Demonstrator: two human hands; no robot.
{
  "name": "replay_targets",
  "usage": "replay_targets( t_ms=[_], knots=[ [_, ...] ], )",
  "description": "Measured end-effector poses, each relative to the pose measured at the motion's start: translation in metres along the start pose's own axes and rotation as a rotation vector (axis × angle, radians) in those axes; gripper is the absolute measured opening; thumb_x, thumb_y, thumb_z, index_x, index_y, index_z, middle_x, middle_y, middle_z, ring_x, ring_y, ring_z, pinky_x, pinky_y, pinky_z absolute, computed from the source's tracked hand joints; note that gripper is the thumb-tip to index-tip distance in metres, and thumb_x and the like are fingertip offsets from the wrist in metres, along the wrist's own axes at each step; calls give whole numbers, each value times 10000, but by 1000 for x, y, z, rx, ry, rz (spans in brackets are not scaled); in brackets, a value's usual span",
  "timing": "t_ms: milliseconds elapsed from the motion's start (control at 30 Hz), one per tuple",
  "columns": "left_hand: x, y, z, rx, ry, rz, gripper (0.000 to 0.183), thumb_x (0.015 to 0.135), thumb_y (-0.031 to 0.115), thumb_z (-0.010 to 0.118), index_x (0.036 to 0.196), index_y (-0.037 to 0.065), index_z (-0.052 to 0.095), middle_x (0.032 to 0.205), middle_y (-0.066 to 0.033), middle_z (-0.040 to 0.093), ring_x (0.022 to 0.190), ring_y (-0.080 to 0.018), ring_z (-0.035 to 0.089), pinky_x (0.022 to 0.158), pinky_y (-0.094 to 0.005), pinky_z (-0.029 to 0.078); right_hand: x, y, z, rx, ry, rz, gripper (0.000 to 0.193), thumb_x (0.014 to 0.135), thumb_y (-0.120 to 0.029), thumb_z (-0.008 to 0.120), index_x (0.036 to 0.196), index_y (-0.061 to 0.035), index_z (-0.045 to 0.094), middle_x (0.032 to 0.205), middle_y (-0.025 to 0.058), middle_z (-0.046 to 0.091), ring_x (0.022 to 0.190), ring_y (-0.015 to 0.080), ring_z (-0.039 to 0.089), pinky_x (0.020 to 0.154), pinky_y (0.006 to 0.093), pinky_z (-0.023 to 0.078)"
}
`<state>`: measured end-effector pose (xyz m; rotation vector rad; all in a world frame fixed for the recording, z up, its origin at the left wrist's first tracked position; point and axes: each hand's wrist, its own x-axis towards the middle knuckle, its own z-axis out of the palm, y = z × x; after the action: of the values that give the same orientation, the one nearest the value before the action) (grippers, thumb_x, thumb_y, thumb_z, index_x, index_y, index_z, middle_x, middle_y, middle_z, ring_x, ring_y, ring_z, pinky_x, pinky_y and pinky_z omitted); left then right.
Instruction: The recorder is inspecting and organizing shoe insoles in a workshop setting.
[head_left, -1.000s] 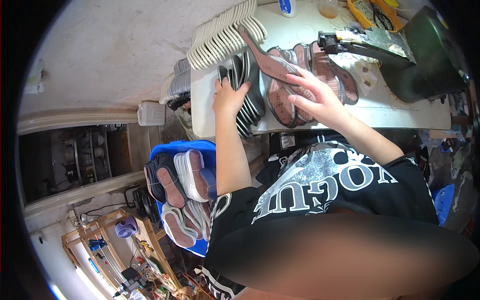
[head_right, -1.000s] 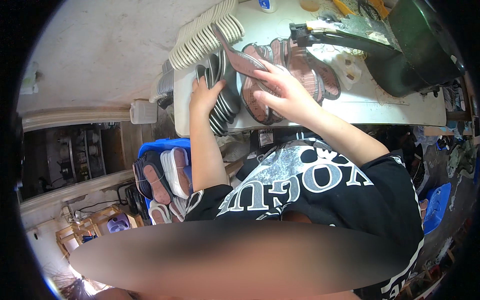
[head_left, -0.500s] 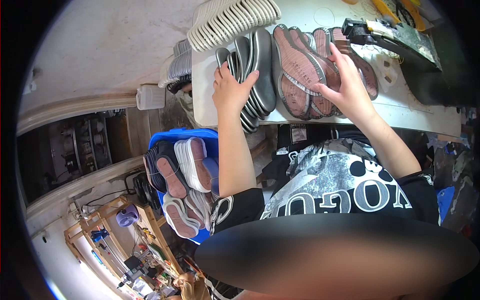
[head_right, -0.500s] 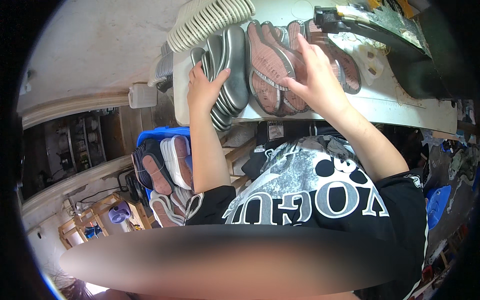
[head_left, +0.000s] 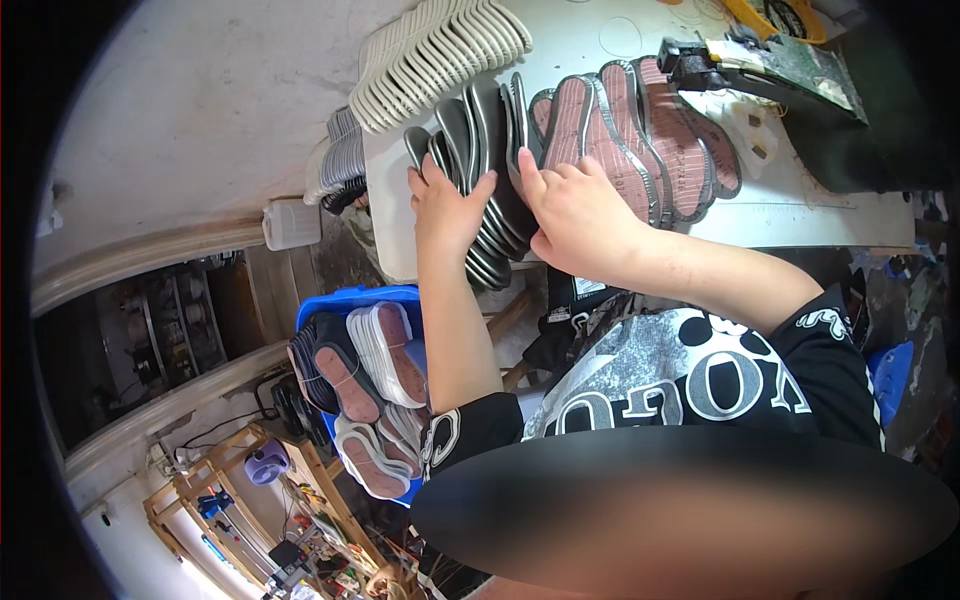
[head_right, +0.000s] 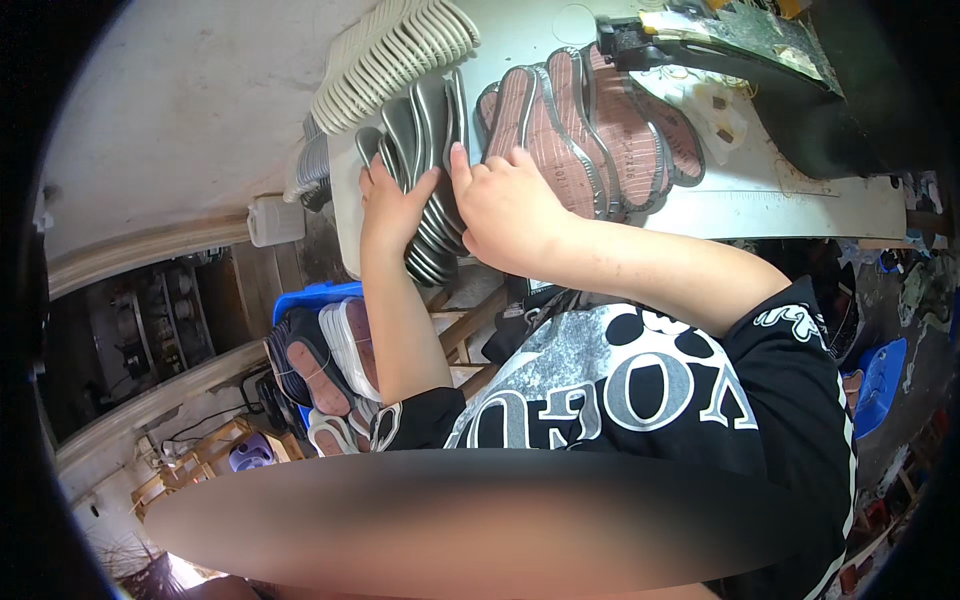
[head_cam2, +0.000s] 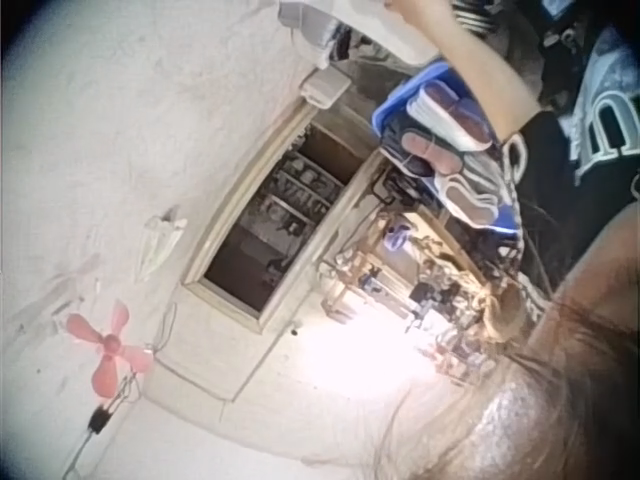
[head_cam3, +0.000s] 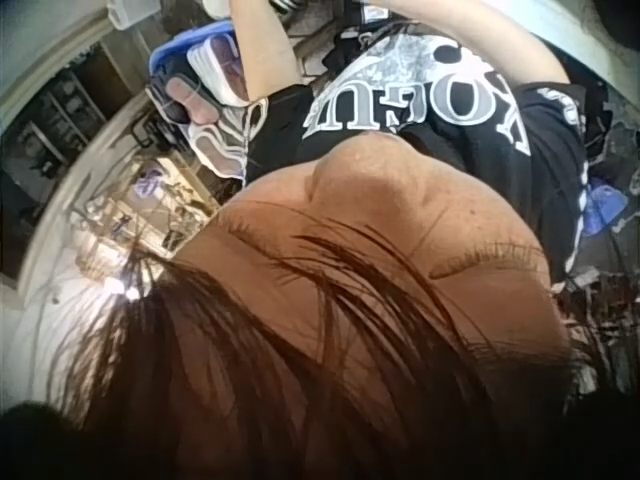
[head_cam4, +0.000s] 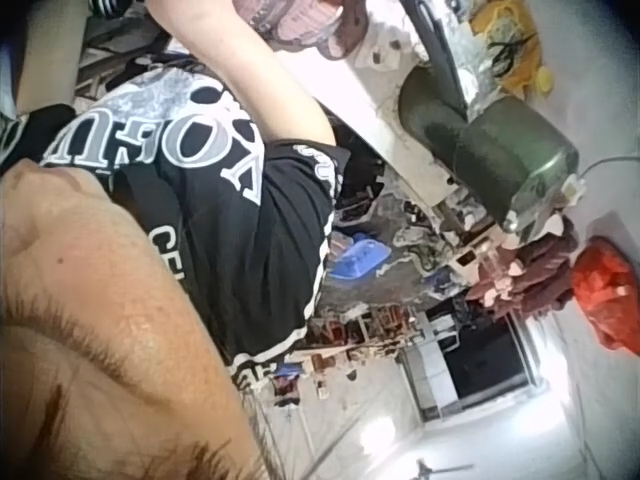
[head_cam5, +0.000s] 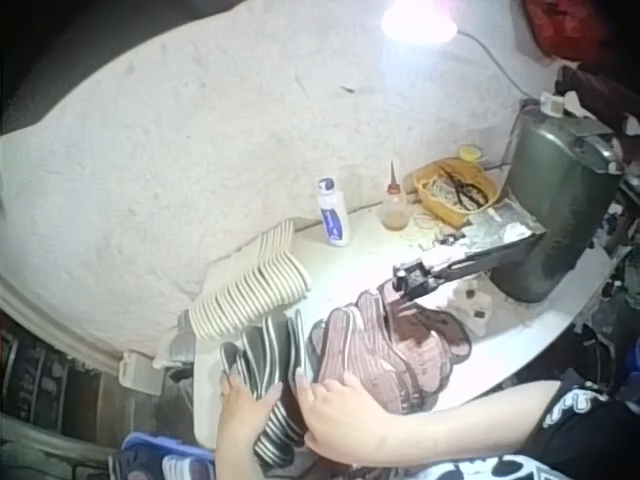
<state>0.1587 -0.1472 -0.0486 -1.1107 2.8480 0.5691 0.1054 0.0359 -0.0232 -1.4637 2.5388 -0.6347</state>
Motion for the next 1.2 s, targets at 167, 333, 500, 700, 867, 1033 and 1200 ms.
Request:
replay_targets(
  t_ms=[167, 333, 500, 700, 867, 1033, 1200],
  knots=[
    [14, 6, 0, 5, -101, -75, 1090, 743, 676, 612, 1437, -51, 191, 1499, -336, 71, 1362, -480, 222, 1026, -638, 281, 14, 4, 19, 60, -24, -24, 813, 761, -429, 653, 1303, 122, 400, 947, 147, 594, 961, 292, 566, 897, 413, 353],
    [38, 24, 1, -51, -237, -102, 1230, 667, 737, 636, 1410, -125, 168, 1509, -325, 30, 1410, -443, 106, 994, -737, 192, 16, 7, 20, 8, 5, -53, 929, 690, -656, 632, 1258, 63, 479, 932, 153, 604, 956, 290, 584, 904, 434, 343],
    [43, 23, 6, 32, -258, -74, 1246, 607, 625, 759, 1413, -119, 169, 1510, -323, 41, 1407, -436, 137, 1023, -688, 223, -6, 13, -15, 54, 13, -75, 836, 700, -612, 658, 1213, 32, 509, 1106, 142, 577, 1082, 278, 527, 910, 444, 339],
    [36, 40, 5, 87, -217, -166, 1165, 650, 543, 752, 1430, -90, 162, 1538, -245, 87, 1400, -359, 223, 1051, -598, 272, -27, 57, -12, -180, 108, 291, 820, 725, -580, 663, 1231, 41, 490, 1215, 158, 517, 1178, 304, 433, 933, 465, 324],
    [33, 42, 4, 74, -199, -166, 1128, 648, 536, 752, 1428, -64, 201, 1541, -204, 129, 1381, -355, 263, 1041, -601, 281, -14, 35, 0, 16, 271, 61, 862, 738, -589, 652, 1284, 47, 450, 1293, 171, 473, 1253, 302, 398, 1002, 490, 277],
    [28, 35, 4, 82, -193, -154, 1126, 638, 543, 760, 1421, -58, 220, 1539, -202, 138, 1375, -357, 278, 1030, -613, 290, -5, 40, -9, 9, 35, 156, 915, 741, -458, 726, 1373, 66, 322, 1451, 215, 320, 1321, 327, 348, 1007, 510, 350],
    [15, 45, -1, 72, -72, -111, 1180, 600, 590, 775, 1429, -39, 219, 1532, -238, 119, 1396, -398, 203, 996, -690, 259, -30, 75, 11, 202, 433, 139, 895, 779, -339, 728, 1425, 42, 241, 1450, 257, 296, 1330, 367, 336, 1077, 473, 300]
  ],
)
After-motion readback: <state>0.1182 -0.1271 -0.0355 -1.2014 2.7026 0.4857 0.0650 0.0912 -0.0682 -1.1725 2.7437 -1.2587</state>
